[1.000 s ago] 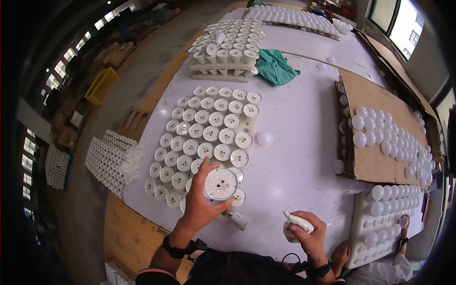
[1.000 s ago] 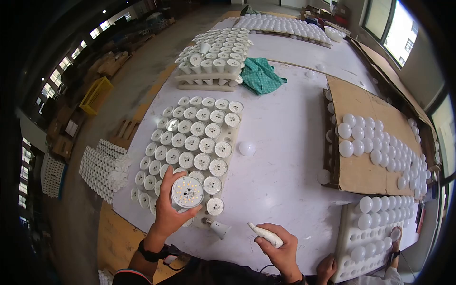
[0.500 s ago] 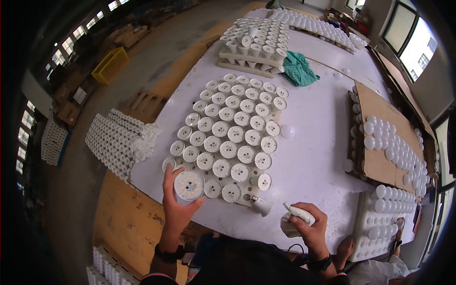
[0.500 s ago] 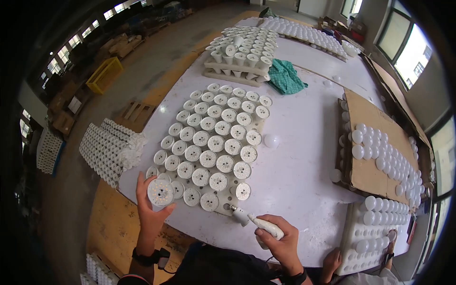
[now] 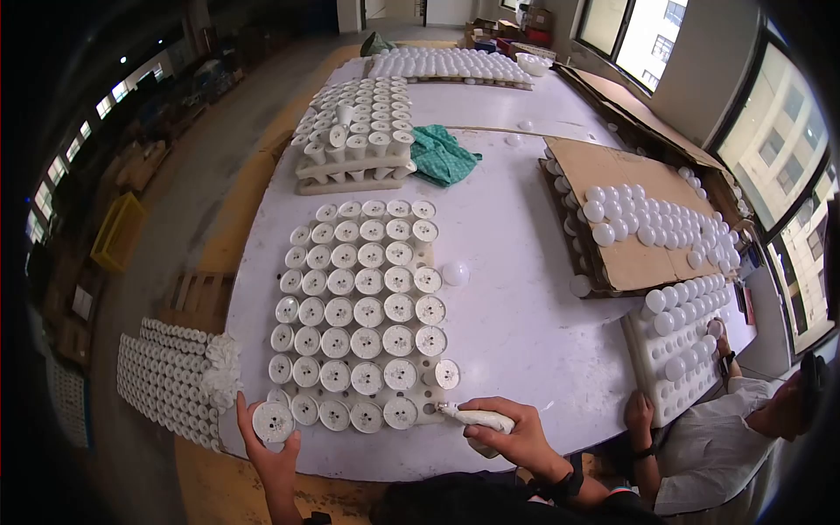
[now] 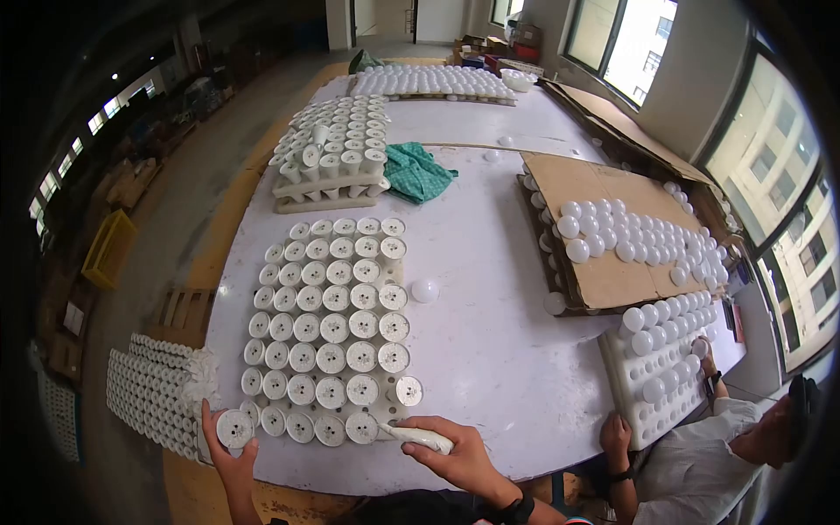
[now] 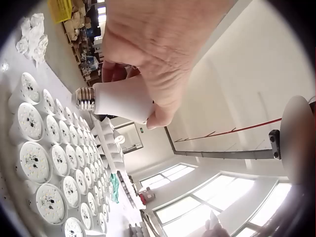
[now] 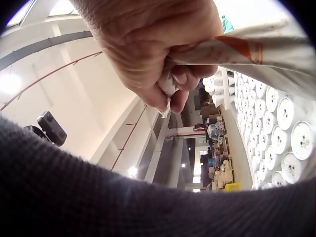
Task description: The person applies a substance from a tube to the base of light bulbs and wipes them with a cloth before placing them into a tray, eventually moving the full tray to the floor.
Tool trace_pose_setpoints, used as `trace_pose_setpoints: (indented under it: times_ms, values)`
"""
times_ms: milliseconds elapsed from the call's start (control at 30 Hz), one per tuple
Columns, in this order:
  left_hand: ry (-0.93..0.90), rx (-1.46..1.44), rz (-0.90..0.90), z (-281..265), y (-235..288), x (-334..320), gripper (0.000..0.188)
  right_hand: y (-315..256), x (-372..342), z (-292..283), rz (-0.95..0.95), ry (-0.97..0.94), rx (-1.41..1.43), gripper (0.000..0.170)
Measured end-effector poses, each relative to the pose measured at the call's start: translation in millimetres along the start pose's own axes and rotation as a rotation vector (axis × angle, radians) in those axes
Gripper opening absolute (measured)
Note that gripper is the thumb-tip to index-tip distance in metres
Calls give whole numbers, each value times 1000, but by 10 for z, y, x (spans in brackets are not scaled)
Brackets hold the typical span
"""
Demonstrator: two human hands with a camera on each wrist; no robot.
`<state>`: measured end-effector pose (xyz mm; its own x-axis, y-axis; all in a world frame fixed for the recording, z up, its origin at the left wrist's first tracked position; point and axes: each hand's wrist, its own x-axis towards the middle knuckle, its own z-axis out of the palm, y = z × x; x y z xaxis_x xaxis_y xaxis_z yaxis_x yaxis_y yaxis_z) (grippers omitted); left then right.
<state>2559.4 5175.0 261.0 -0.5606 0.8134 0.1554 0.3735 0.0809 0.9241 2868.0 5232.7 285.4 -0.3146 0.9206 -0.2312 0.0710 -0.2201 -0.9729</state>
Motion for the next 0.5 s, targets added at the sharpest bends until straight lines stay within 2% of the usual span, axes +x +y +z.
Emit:
trace_pose_setpoints:
  times_ms: [167, 233, 367, 500]
  values:
    - [-68, 4, 2, 74, -89, 203, 86, -12, 54, -24, -29, 89, -19, 27]
    - [-63, 131, 51, 127, -128, 302, 85, -2, 106, -59, -50, 104, -57, 27]
    - [-92, 191, 72, 181, -166, 421, 84, -20, 190, -106, -39, 139, -56, 27]
    - [25, 287, 20, 86, -423, 543, 85, -40, 247, -130, -18, 171, -44, 26]
